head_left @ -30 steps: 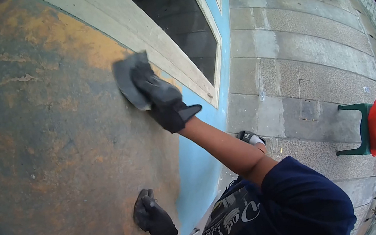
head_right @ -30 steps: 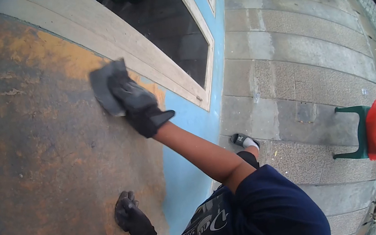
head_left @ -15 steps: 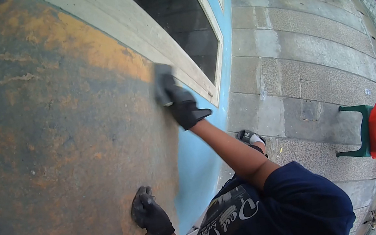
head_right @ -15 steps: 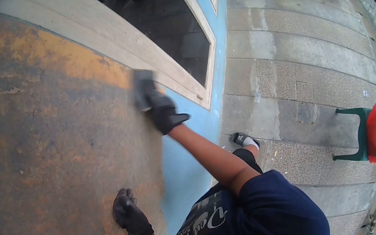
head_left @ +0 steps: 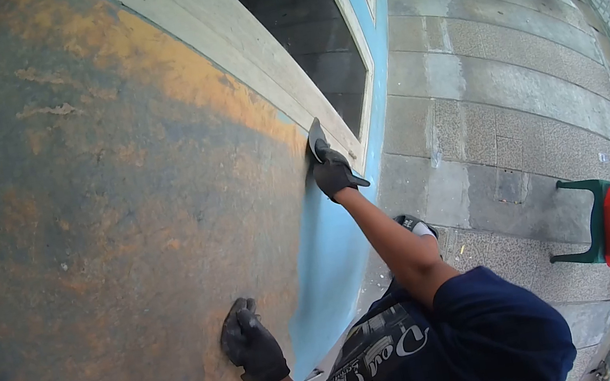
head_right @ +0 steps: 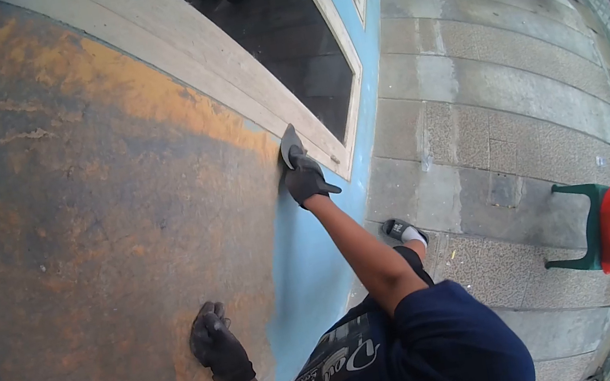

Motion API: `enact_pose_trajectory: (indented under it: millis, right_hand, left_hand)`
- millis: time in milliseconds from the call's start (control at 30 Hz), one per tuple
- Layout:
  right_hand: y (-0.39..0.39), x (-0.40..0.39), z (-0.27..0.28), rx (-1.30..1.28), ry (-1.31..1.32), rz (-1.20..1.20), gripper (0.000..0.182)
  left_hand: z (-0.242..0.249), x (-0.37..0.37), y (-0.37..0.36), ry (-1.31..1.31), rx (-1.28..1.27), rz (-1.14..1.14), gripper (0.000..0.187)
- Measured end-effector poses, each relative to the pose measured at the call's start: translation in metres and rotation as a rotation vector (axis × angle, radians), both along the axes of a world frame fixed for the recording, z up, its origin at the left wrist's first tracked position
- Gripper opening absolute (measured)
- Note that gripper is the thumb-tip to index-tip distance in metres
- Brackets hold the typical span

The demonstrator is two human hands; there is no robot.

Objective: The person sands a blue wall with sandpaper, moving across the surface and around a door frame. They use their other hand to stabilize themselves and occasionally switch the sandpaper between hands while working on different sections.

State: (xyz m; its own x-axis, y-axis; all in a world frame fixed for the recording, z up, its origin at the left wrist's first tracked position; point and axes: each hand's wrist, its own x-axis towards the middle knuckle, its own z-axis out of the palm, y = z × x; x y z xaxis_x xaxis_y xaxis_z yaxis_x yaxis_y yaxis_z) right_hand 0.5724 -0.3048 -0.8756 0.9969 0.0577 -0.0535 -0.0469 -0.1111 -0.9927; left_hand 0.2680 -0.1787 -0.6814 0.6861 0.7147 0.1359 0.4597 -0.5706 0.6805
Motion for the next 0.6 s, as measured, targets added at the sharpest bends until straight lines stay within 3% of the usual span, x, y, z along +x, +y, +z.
enact_pose_trajectory:
  millis: [67, 100, 200, 267, 333, 400, 467, 500, 567, 600]
  right_hand:
    - [0.019, 0.003, 0.012, -0.231, -0.264, -0.185, 0.046]
    - [0.028, 0.006, 0.030, -0.032, -0.463, -0.257, 0.047]
    - [0.016, -0.010, 0.153, 0.118, -0.865, -0.144, 0.047]
    - [0.011, -0.022, 0.185, 0.076, -1.015, -0.174, 0.047]
    - [0.039, -0.002, 0.084, 0.319, -0.717, -0.090, 0.048]
    - [0.006, -0.014, 0.035, -0.024, -0.178, 0.005, 0.049]
    - [0.007, -0.012, -0.034, -0.059, -0.159, -0.052, 0.048]
    - [0.021, -0.008, -0.028, -0.246, -0.334, -0.203, 0.041]
    - [0.027, -0.005, 0.058, 0.032, -0.485, -0.280, 0.043]
    - [0.023, -0.003, 0.090, 0.024, -0.552, -0.207, 0.042]
  left_hand:
    - [-0.004, 0.012, 0.000, -0.020, 0.028, -0.021, 0.050]
    - [-0.001, 0.009, -0.003, -0.026, 0.009, -0.015, 0.050]
    - [0.006, 0.010, -0.009, -0.025, -0.004, -0.003, 0.049]
    - [0.006, 0.008, -0.007, -0.002, 0.006, 0.001, 0.048]
    - [-0.001, 0.006, -0.003, -0.038, 0.035, 0.009, 0.047]
    - [0.004, 0.008, -0.006, -0.042, 0.026, 0.006, 0.047]
    - [0.005, 0.000, -0.008, -0.035, 0.015, 0.001, 0.047]
    - [0.004, 0.003, -0.006, -0.050, -0.002, -0.006, 0.046]
    - [0.004, 0.002, -0.007, -0.046, -0.015, -0.001, 0.045]
    - [0.003, 0.004, -0.008, -0.047, -0.016, 0.021, 0.045]
